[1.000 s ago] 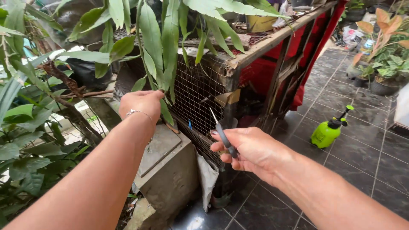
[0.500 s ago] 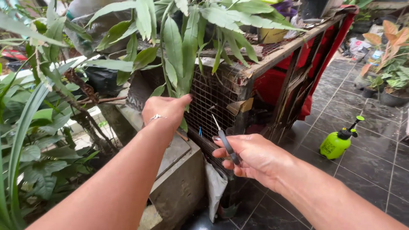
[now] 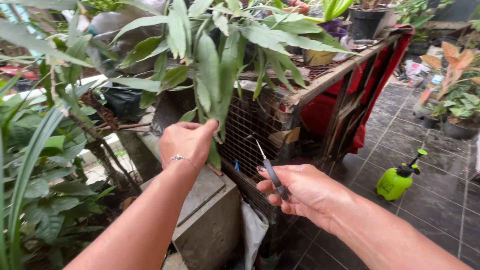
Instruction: Using scissors to prune and cut leaves from various indoor and outdoor potted plants.
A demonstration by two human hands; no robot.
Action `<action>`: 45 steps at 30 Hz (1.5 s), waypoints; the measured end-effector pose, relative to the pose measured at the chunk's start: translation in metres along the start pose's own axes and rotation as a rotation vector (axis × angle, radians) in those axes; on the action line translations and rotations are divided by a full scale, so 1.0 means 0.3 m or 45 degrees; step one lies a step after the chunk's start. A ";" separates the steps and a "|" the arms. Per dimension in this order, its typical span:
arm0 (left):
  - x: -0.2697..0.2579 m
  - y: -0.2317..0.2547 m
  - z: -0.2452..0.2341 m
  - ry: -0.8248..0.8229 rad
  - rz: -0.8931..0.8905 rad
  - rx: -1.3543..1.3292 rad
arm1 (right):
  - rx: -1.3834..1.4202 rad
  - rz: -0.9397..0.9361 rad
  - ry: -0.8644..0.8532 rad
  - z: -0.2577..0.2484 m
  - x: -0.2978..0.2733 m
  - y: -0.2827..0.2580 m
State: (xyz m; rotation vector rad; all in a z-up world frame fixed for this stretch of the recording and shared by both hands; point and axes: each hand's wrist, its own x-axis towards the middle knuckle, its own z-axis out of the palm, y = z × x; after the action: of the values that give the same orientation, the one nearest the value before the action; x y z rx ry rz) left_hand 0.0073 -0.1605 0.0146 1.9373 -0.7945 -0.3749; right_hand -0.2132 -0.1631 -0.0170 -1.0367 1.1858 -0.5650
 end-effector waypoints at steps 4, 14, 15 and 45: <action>0.102 -0.009 -0.086 0.180 0.105 -0.060 | -0.174 -0.033 -0.014 0.094 -0.012 -0.039; 0.196 0.082 -0.503 0.280 0.406 -0.985 | -0.332 -0.112 -0.205 0.340 -0.004 -0.050; 0.172 0.091 -0.537 0.229 0.255 -0.980 | -0.333 -0.092 -0.211 0.362 -0.010 -0.047; 0.260 -0.117 -0.707 0.524 0.227 -1.148 | -0.351 -0.366 -0.396 0.671 -0.036 -0.274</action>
State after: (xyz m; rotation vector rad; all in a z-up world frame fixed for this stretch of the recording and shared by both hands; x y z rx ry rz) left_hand 0.1974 -0.0590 0.0915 1.0332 -0.4043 -0.1633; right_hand -0.0162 -0.1202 0.0651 -1.4880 0.8586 -0.4468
